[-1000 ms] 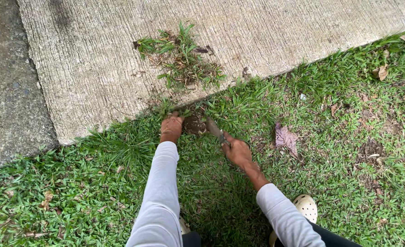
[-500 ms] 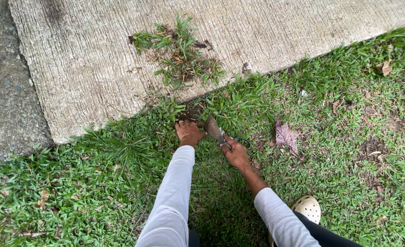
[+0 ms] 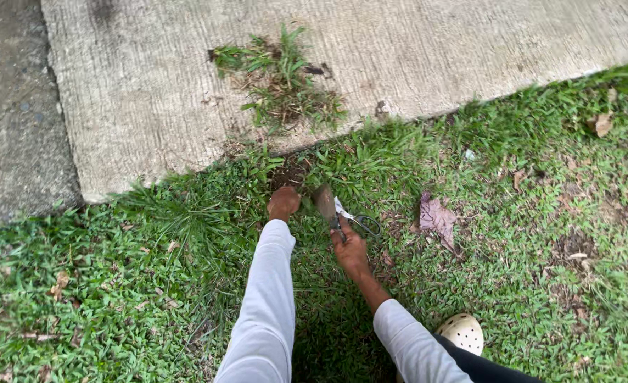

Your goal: The person uses a hand tool to loosen and remove weeds growing along the edge of a concrete slab. They repeatedly scrape the soil, pull out the weeds by hand, and place the removed vegetation on the concrete surface.

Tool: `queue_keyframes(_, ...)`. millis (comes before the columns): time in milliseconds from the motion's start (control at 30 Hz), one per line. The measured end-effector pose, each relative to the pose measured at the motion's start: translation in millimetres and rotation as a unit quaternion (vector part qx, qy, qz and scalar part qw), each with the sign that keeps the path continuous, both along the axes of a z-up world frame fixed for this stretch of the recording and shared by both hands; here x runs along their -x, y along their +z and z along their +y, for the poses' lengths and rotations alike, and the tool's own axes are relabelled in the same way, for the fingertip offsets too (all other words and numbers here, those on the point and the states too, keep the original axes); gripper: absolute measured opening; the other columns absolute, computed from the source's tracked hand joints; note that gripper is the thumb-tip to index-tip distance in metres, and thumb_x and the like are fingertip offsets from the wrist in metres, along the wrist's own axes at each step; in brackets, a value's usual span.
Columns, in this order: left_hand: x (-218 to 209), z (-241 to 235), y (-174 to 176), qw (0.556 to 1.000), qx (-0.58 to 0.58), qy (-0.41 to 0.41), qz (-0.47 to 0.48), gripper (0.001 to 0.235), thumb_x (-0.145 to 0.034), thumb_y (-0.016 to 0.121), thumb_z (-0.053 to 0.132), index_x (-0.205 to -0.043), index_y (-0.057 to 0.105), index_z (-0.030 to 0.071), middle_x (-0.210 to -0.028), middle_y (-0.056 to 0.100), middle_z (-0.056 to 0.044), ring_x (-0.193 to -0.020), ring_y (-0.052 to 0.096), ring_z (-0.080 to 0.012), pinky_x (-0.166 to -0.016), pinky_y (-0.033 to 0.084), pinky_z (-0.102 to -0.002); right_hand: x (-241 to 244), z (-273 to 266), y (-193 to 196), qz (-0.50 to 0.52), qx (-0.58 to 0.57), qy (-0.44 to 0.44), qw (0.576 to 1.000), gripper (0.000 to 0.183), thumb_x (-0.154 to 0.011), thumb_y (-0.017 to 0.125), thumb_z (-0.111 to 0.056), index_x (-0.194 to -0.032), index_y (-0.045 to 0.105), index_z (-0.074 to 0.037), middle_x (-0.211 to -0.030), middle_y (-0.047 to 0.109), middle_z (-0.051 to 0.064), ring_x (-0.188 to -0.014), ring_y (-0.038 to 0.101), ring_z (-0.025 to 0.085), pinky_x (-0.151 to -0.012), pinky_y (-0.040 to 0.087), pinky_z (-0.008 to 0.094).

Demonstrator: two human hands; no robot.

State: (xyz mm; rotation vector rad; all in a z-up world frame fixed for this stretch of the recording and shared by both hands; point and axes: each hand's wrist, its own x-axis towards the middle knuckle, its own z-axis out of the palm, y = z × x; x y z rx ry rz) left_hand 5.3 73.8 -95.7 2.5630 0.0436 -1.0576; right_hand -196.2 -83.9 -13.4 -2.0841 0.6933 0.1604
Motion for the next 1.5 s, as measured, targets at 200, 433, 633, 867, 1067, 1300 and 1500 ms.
queue_keyframes(200,29.5,-4.1,8.4,0.993,0.013,0.113,0.028,0.041,-0.106,0.045,0.041,-0.135,0.060,0.017,-0.131,0.071,-0.015,-0.119,0.070,-0.0328,-0.104,0.050,-0.050,-6.8,16.9,3.5,-0.002,-0.110,-0.066,0.992,0.060,-0.093,0.062,-0.032,-0.152,0.047,-0.028,-0.113,0.069,-0.001,-0.064,0.065,0.017,-0.058,0.059,0.039)
queue_keyframes(433,34.9,-14.4,49.2,0.992,-0.029,0.112,-0.045,0.039,-0.106,0.043,0.037,-0.135,0.060,0.016,-0.131,0.068,-0.012,-0.119,0.066,-0.0281,-0.118,0.028,-0.053,-10.7,0.8,22.0,0.018,0.110,0.063,0.992,0.061,-0.096,0.067,-0.035,-0.153,0.046,-0.037,-0.103,0.076,0.018,-0.085,0.072,0.037,-0.079,0.056,0.050)
queue_keyframes(633,42.7,-46.1,58.2,0.981,-0.142,-0.093,-0.092,0.053,-0.100,0.049,0.053,-0.136,0.055,0.015,-0.129,0.064,-0.010,-0.126,0.056,-0.0258,-0.110,0.031,-0.048,5.2,-2.0,15.4,-0.074,0.195,0.103,0.973,0.066,-0.094,0.065,-0.031,-0.155,0.040,-0.037,-0.113,0.069,0.020,-0.091,0.069,0.044,-0.078,0.055,0.055)
queue_keyframes(867,26.4,-33.0,1.1,0.978,-0.100,-0.108,-0.150,0.029,-0.105,0.052,0.018,-0.131,0.066,0.021,-0.132,0.069,-0.008,-0.124,0.065,-0.0258,-0.115,0.040,-0.046,23.3,7.0,12.6,-0.044,0.191,0.106,0.975,0.063,-0.098,0.060,-0.031,-0.156,0.036,-0.037,-0.112,0.066,0.021,-0.087,0.070,0.043,-0.073,0.056,0.055)
queue_keyframes(1067,-0.3,-25.5,6.7,0.999,-0.017,0.030,-0.042,0.036,-0.098,0.065,0.029,-0.133,0.064,0.022,-0.140,0.063,-0.008,-0.128,0.062,-0.0294,-0.107,0.051,-0.041,30.9,7.4,14.0,-0.021,0.166,0.089,0.982,0.065,-0.100,0.059,-0.031,-0.159,0.033,-0.036,-0.110,0.067,0.022,-0.084,0.071,0.043,-0.073,0.057,0.055)
queue_keyframes(1300,0.8,-25.3,26.8,1.000,-0.001,-0.008,-0.018,0.036,-0.102,0.059,0.037,-0.137,0.061,0.026,-0.146,0.058,-0.004,-0.133,0.057,-0.0292,-0.109,0.049,-0.045,11.8,-8.0,21.0,-0.078,0.166,0.073,0.980,0.060,-0.099,0.063,-0.032,-0.156,0.044,-0.033,-0.106,0.071,0.020,-0.072,0.071,0.032,-0.070,0.057,0.048)
queue_keyframes(1500,29.9,-29.8,50.9,0.980,-0.075,-0.108,-0.148,0.044,-0.095,0.059,0.011,-0.138,0.057,0.020,-0.149,0.049,-0.014,-0.134,0.052,-0.0336,-0.111,0.041,-0.048,19.3,5.6,36.9,-0.068,0.004,-0.014,0.998,0.060,-0.095,0.064,-0.032,-0.152,0.048,-0.026,-0.081,0.074,0.009,-0.056,0.058,0.015,-0.058,0.053,0.036)
